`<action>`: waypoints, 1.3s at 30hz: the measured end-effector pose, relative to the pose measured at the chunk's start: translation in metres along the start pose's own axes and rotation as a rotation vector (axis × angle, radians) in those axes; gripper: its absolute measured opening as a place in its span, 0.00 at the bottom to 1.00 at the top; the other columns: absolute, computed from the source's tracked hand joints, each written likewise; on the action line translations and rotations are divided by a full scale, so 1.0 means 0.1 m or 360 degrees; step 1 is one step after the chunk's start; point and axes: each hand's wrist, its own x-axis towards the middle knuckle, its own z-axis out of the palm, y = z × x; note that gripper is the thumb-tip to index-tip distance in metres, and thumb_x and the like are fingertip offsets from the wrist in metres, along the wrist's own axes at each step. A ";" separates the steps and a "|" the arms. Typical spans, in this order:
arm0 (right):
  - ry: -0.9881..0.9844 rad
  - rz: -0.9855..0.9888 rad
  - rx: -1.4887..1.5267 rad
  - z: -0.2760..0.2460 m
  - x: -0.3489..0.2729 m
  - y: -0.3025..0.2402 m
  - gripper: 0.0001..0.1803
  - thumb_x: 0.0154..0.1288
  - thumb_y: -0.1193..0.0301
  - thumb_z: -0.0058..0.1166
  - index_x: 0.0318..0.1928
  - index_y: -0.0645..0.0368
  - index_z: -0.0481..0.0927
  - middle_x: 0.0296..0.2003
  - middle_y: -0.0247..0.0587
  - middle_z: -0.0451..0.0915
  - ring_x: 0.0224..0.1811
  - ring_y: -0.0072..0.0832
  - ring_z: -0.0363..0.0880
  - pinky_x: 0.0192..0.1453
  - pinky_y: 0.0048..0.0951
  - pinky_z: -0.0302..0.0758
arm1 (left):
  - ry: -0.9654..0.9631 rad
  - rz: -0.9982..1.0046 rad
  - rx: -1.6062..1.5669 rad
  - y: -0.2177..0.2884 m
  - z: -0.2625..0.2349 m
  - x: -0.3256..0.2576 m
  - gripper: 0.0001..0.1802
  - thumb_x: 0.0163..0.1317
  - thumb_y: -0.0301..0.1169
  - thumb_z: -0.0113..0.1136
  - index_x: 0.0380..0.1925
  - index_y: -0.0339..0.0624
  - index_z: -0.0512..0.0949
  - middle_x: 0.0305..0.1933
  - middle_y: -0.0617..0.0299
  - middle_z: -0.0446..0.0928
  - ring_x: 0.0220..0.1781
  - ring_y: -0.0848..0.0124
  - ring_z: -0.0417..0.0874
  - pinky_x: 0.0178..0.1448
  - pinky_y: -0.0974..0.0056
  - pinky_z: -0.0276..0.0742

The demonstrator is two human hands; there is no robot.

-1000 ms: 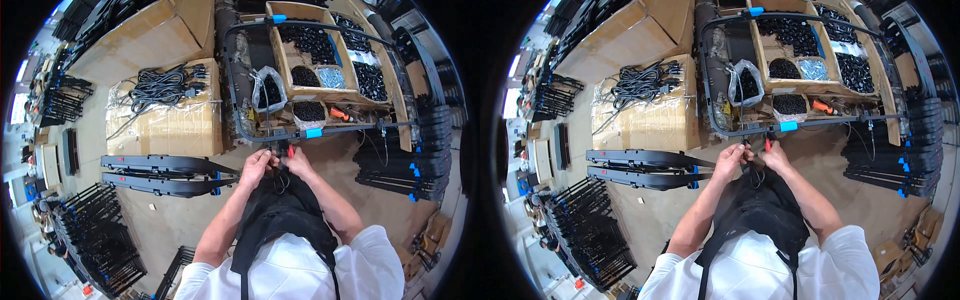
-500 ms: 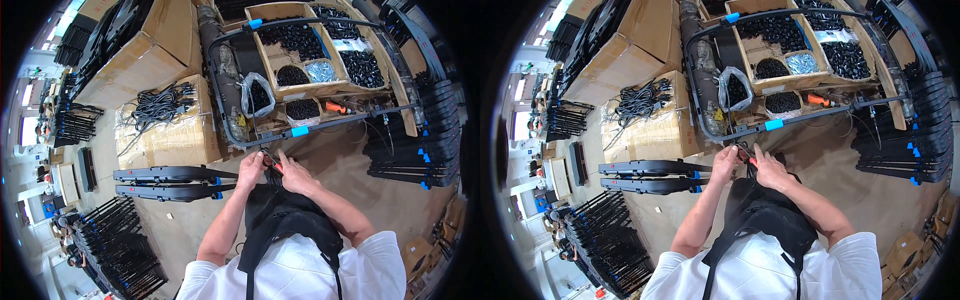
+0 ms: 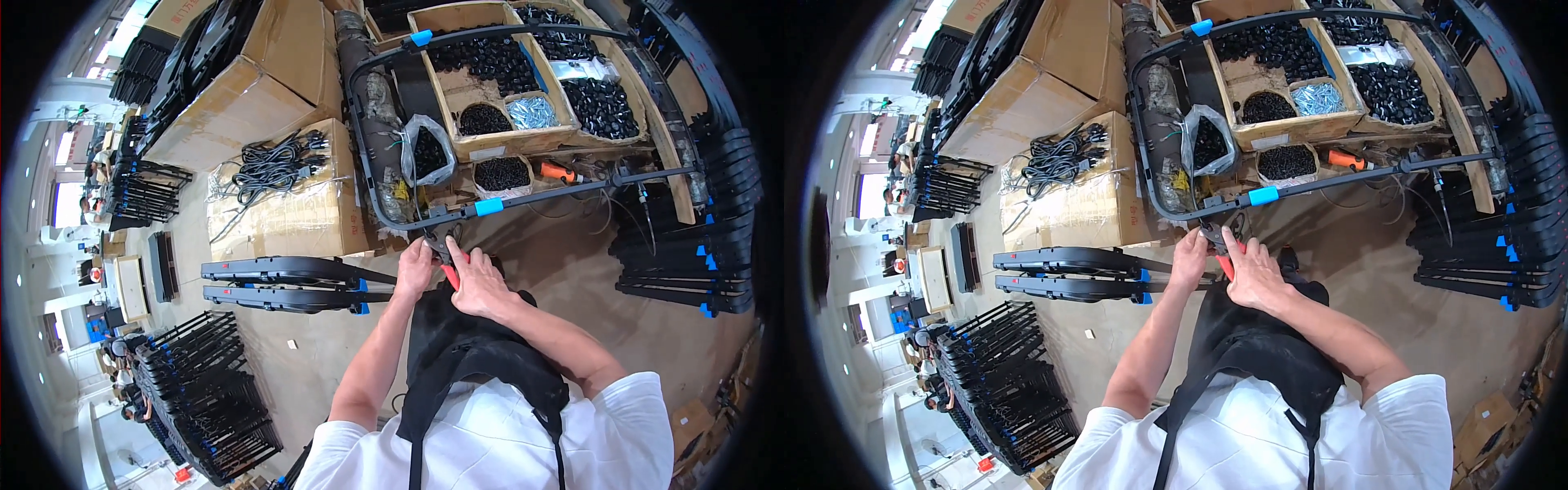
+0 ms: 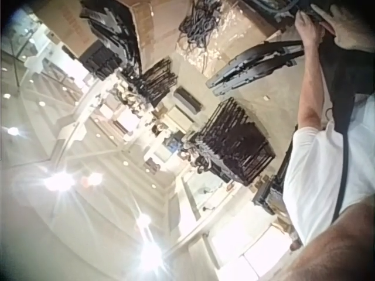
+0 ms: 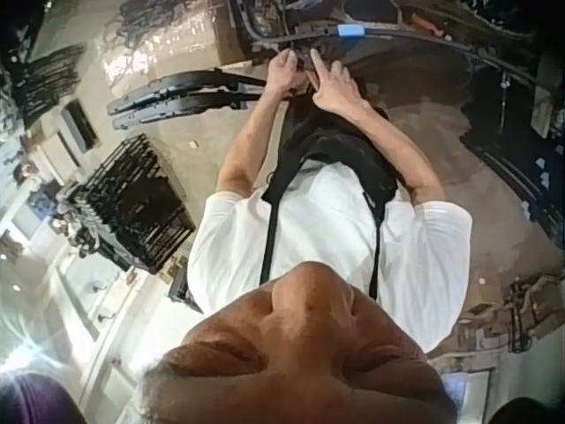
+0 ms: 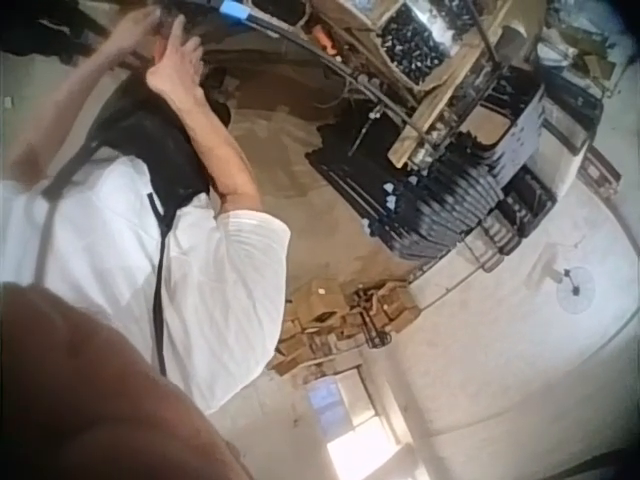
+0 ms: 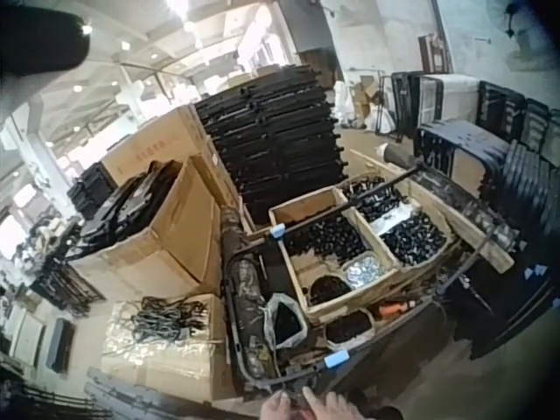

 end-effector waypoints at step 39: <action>0.0178 0.0008 0.2401 1.29 0.31 0.10 0.53 0.56 0.74 0.58 0.84 0.41 0.58 0.60 0.57 0.77 0.61 0.55 0.81 0.60 0.53 0.79 | -0.0028 0.0745 0.1798 0.84 -0.26 0.89 0.28 0.76 0.49 0.49 0.37 0.37 0.88 0.42 0.40 0.88 0.49 0.41 0.89 0.57 0.42 0.82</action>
